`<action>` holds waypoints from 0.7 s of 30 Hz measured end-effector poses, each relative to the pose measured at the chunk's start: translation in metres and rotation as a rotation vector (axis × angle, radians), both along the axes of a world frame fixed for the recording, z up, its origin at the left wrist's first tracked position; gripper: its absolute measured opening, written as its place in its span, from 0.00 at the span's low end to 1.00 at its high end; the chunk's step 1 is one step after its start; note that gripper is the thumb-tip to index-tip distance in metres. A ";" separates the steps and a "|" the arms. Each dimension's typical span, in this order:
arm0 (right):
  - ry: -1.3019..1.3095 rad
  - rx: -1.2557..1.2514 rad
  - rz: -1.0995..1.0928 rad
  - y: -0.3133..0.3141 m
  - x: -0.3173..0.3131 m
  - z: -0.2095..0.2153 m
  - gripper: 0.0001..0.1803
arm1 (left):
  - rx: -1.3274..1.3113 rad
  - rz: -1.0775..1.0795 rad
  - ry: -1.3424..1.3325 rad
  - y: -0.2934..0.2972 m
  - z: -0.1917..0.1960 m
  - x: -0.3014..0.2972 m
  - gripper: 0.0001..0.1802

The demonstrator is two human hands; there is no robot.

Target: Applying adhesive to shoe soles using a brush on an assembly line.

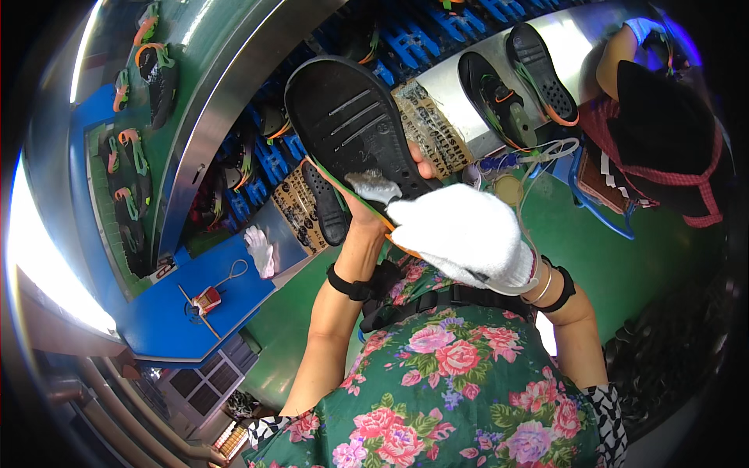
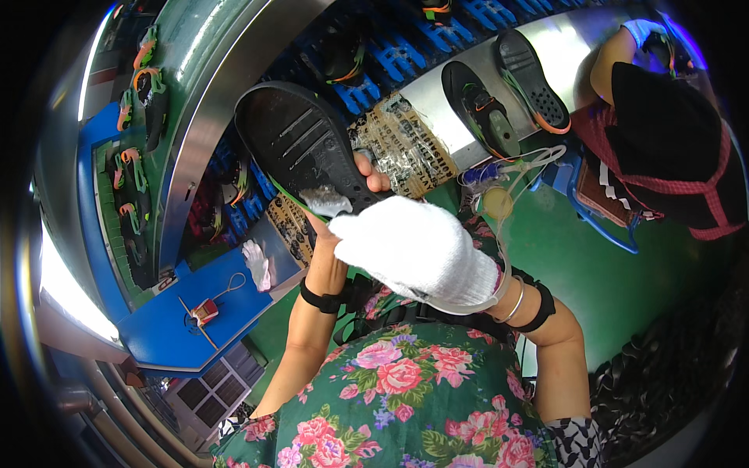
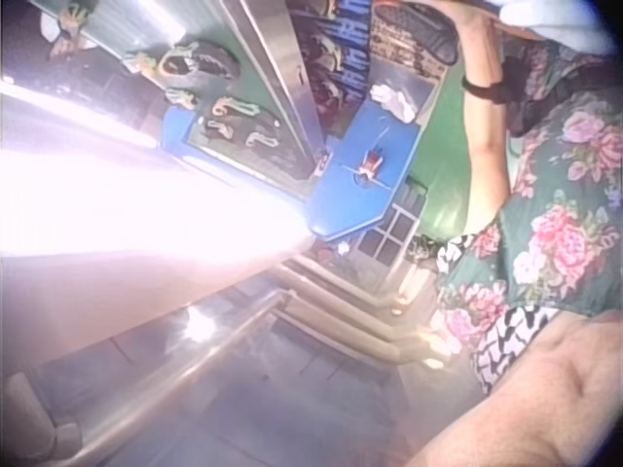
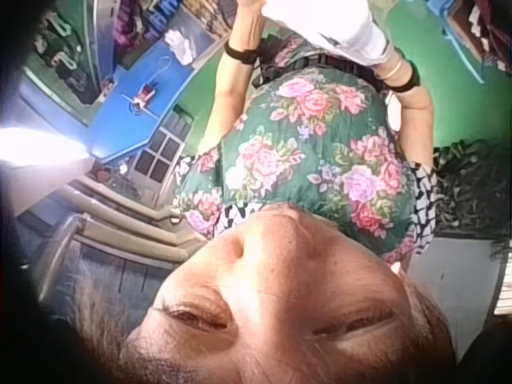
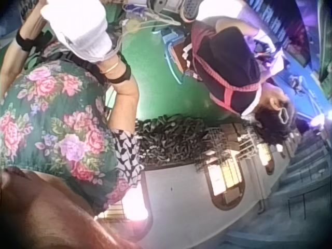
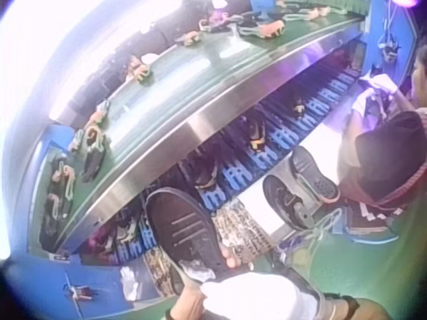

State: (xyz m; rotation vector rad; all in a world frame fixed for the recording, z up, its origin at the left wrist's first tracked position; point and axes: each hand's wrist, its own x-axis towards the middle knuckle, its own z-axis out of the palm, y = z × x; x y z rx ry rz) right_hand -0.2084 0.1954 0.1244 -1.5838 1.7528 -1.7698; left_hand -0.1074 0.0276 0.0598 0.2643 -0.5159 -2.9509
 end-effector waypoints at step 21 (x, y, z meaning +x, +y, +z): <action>-0.158 -0.001 0.033 0.011 0.001 0.003 0.15 | -0.129 0.231 0.070 -0.008 0.021 -0.013 0.38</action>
